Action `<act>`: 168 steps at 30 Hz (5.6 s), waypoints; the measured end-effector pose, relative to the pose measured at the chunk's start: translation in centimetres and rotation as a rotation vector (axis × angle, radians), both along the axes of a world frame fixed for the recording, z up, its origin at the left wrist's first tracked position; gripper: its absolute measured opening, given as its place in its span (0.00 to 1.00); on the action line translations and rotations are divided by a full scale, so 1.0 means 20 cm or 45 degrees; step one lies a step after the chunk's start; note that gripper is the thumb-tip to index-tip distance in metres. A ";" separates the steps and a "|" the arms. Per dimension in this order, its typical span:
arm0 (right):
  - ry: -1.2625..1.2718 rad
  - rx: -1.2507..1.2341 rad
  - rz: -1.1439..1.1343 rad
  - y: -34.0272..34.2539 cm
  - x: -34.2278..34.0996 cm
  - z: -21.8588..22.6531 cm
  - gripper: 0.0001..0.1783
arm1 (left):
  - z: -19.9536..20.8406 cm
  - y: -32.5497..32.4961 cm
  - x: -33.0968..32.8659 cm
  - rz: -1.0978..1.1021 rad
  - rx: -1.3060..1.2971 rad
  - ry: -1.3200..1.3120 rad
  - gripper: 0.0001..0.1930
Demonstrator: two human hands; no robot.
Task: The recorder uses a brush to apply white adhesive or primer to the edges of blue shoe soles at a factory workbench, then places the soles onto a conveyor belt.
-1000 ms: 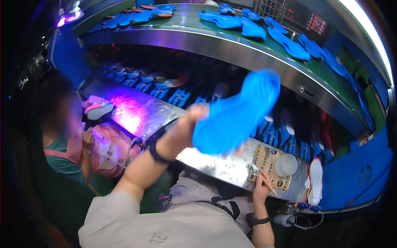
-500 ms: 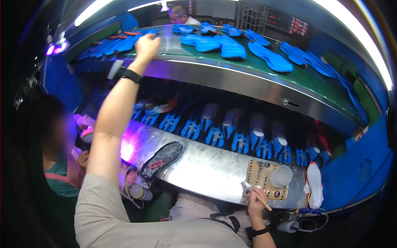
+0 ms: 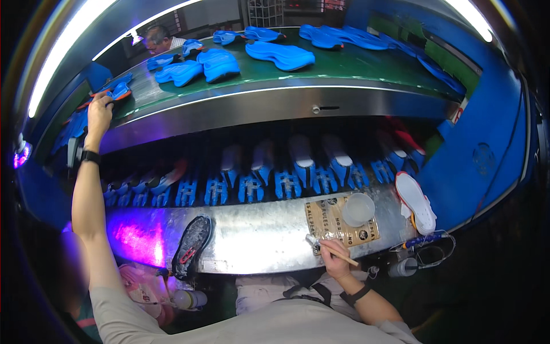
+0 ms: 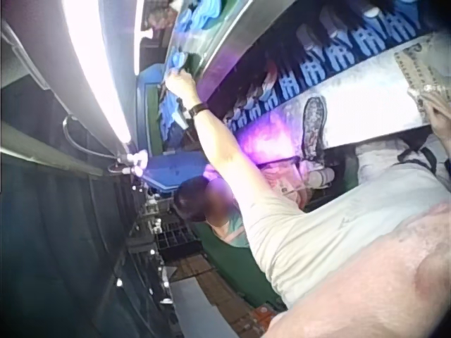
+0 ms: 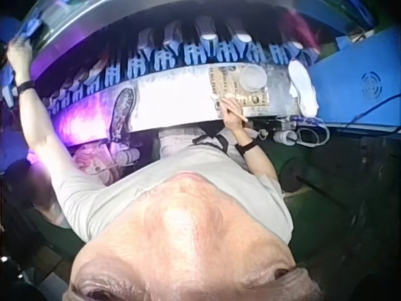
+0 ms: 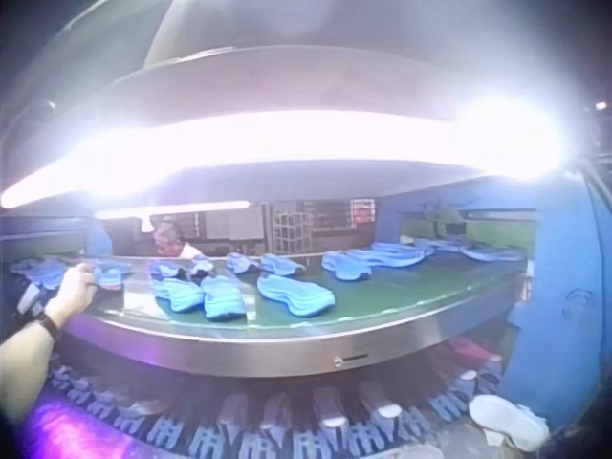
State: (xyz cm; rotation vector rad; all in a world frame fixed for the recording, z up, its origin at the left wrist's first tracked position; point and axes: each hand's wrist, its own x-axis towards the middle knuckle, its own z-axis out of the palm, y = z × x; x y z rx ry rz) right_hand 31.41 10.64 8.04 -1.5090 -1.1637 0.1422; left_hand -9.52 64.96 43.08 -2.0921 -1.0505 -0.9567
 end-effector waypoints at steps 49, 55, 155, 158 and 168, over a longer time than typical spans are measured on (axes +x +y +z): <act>0.125 -0.133 0.359 0.07 -0.04 0.55 0.07 | -1.35 -2.29 0.73 -1.387 -2.654 -1.735 0.58; 0.078 -0.030 0.497 0.19 -0.14 0.59 0.07 | -1.29 -2.33 0.74 -1.334 -2.665 -1.671 0.58; 0.119 -0.024 -0.100 -0.02 0.05 -0.08 0.10 | -0.21 -0.73 0.83 -1.519 -1.513 -1.636 0.23; 0.175 -0.040 -0.066 -0.01 0.05 -0.08 0.10 | -0.19 -0.71 0.80 -1.458 -1.482 -1.576 0.28; 0.110 -0.030 -0.087 -0.03 0.04 -0.05 0.09 | 0.04 -0.32 0.42 -0.245 -0.942 -1.791 0.34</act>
